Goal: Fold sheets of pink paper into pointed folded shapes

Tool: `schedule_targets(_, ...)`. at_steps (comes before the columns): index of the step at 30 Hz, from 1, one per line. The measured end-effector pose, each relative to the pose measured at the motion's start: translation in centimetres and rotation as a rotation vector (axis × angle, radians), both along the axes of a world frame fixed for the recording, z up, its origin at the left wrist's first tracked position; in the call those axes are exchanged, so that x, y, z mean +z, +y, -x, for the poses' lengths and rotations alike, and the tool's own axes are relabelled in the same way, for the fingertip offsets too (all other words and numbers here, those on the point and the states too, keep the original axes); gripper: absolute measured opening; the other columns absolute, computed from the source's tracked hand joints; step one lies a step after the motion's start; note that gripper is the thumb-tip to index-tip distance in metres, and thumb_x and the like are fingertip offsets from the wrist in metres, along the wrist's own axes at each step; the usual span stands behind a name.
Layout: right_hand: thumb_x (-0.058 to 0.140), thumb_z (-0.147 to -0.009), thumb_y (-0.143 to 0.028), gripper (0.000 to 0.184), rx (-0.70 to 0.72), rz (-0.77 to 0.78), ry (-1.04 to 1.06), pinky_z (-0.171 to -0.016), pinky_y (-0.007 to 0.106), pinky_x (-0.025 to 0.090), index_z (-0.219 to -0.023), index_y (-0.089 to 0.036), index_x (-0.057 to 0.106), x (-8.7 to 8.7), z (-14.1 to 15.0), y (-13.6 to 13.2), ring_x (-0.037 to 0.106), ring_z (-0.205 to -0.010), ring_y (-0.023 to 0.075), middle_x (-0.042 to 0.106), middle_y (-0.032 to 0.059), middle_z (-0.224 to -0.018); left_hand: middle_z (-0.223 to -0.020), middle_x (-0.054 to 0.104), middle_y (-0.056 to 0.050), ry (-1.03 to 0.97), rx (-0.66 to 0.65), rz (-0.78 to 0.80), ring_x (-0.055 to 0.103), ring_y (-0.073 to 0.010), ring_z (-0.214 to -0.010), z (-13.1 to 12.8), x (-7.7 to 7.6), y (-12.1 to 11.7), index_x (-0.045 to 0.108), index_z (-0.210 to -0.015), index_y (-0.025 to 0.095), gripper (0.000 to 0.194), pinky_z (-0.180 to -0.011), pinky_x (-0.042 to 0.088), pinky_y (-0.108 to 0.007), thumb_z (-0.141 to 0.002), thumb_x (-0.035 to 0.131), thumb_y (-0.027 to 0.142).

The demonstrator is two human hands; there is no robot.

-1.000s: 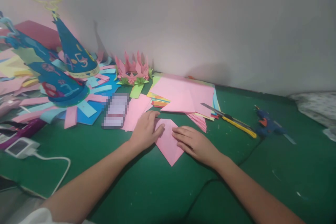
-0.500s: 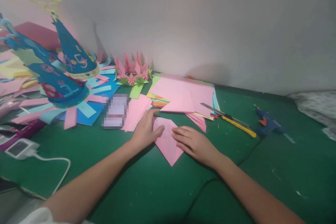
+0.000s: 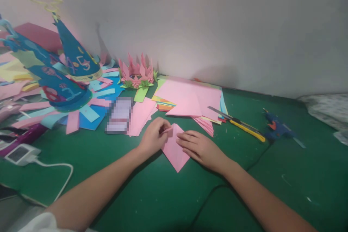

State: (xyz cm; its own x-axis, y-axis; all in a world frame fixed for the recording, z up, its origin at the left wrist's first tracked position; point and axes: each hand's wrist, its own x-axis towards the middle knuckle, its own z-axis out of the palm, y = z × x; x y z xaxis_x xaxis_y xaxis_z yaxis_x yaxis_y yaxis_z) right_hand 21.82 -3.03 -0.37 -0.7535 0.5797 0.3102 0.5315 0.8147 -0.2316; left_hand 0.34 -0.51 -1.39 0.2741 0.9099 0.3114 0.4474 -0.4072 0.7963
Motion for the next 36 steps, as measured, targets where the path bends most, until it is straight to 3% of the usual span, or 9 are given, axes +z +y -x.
schedule_targets(4, 0.044, -0.093, -0.022, 0.026, -0.001, 0.023, 0.004, -0.092, 0.039, 0.049, -0.112, -0.018, 0.063, 0.2, 0.1, -0.1, 0.055, -0.107, 0.0215, 0.064, 0.0075, -0.116, -0.089, 0.064, -0.005, 0.141, -0.229, -0.276, 0.058, -0.0181, -0.089, 0.2, 0.1, -0.1, 0.059, -0.085, 0.017, 0.015, -0.082, 0.048, -0.035, -0.076, 0.053, 0.006)
schedule_targets(8, 0.044, -0.093, -0.022, 0.026, -0.001, 0.018, 0.028, -0.092, 0.040, 0.049, -0.111, -0.019, 0.063, 0.3, 0.1, -0.1, 0.055, -0.108, 0.0216, 0.064, 0.0086, -0.116, -0.093, 0.068, -0.008, 0.188, -0.382, -0.411, 0.062, -0.0176, -0.091, 0.4, 0.2, -0.1, 0.062, -0.088, 0.015, 0.009, -0.084, 0.051, -0.031, -0.086, 0.055, 0.017)
schedule_targets(21, 0.044, -0.094, -0.022, 0.029, -0.011, 0.066, 0.064, -0.094, 0.040, 0.049, -0.119, -0.021, 0.059, -0.1, -0.2, -0.2, 0.054, -0.113, 0.0212, 0.062, 0.0084, -0.120, -0.103, 0.068, -0.008, 0.357, -0.456, -0.357, 0.063, -0.0172, -0.099, 1.3, 0.6, 0.1, 0.068, -0.091, 0.016, 0.020, -0.092, 0.050, -0.029, -0.089, 0.050, 0.023)
schedule_targets(26, 0.045, -0.093, -0.022, 0.028, -0.020, 0.045, 0.060, -0.096, 0.039, 0.048, -0.117, -0.020, 0.060, 0.0, -0.2, -0.2, 0.056, -0.112, 0.0208, 0.063, 0.0080, -0.119, -0.111, 0.067, -0.009, 0.366, -0.498, -0.347, 0.061, -0.0186, -0.107, 1.6, 0.9, 0.1, 0.068, -0.099, 0.016, 0.023, -0.097, 0.048, -0.031, -0.090, 0.049, 0.026)
schedule_targets(36, 0.045, -0.093, -0.021, 0.029, 0.020, 0.024, 0.075, -0.099, 0.038, 0.048, -0.118, -0.020, 0.062, -0.4, -0.4, 0.0, 0.056, -0.114, 0.0199, 0.064, 0.0051, -0.120, -0.108, 0.069, -0.008, 0.352, -0.522, -0.363, 0.061, -0.0182, -0.109, 1.5, 0.8, 0.2, 0.068, -0.103, 0.014, 0.026, -0.101, 0.046, -0.031, -0.092, 0.046, 0.021)
